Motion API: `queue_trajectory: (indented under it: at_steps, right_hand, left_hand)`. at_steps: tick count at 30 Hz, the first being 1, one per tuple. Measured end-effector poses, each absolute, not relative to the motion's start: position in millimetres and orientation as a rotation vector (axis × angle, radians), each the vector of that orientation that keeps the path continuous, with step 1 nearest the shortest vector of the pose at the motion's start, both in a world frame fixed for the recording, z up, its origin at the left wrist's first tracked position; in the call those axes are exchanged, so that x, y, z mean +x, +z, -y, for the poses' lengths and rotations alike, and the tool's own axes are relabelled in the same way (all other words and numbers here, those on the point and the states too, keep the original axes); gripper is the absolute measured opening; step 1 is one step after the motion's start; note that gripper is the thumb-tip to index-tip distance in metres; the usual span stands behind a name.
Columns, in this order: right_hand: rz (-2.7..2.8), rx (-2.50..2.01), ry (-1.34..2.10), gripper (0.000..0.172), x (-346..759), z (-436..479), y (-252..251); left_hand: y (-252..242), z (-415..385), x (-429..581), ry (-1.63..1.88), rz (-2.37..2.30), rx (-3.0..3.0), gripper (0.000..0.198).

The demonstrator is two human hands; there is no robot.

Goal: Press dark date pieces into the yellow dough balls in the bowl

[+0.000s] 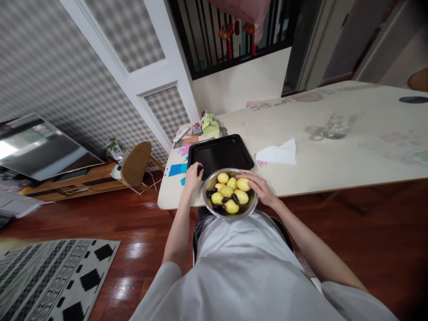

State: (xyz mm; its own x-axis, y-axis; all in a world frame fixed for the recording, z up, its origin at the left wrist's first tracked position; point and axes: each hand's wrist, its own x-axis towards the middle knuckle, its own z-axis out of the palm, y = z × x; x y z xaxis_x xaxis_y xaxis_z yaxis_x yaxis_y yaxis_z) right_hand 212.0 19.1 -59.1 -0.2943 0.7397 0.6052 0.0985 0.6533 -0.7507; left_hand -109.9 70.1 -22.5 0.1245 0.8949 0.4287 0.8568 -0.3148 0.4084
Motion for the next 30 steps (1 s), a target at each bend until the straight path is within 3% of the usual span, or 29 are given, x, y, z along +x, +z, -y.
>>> queue_trajectory:
  at_steps: [3, 15, 23, 30]
  right_hand:
    - [1.779, -0.682, 0.724, 0.045, 211.9, -19.0, -58.8]
    - [1.788, -0.683, 0.725, 0.045, 213.6, -18.8, -58.2]
    - [1.784, -0.676, 0.711, 0.042, 212.2, -18.7, -57.2]
    - [1.785, -0.679, 0.728, 0.045, 212.3, -17.5, -55.6]
  left_hand:
    - [-22.4, -69.9, -111.9, 0.933, -1.866, 2.343, 0.009]
    - [-23.9, -62.0, -113.7, 0.922, -1.942, 2.273, 0.023]
    - [-6.0, -42.6, -112.1, 1.168, -1.615, 2.354, 0.029]
    - [40.7, 4.7, -89.8, 0.626, -1.193, 2.596, 0.024]
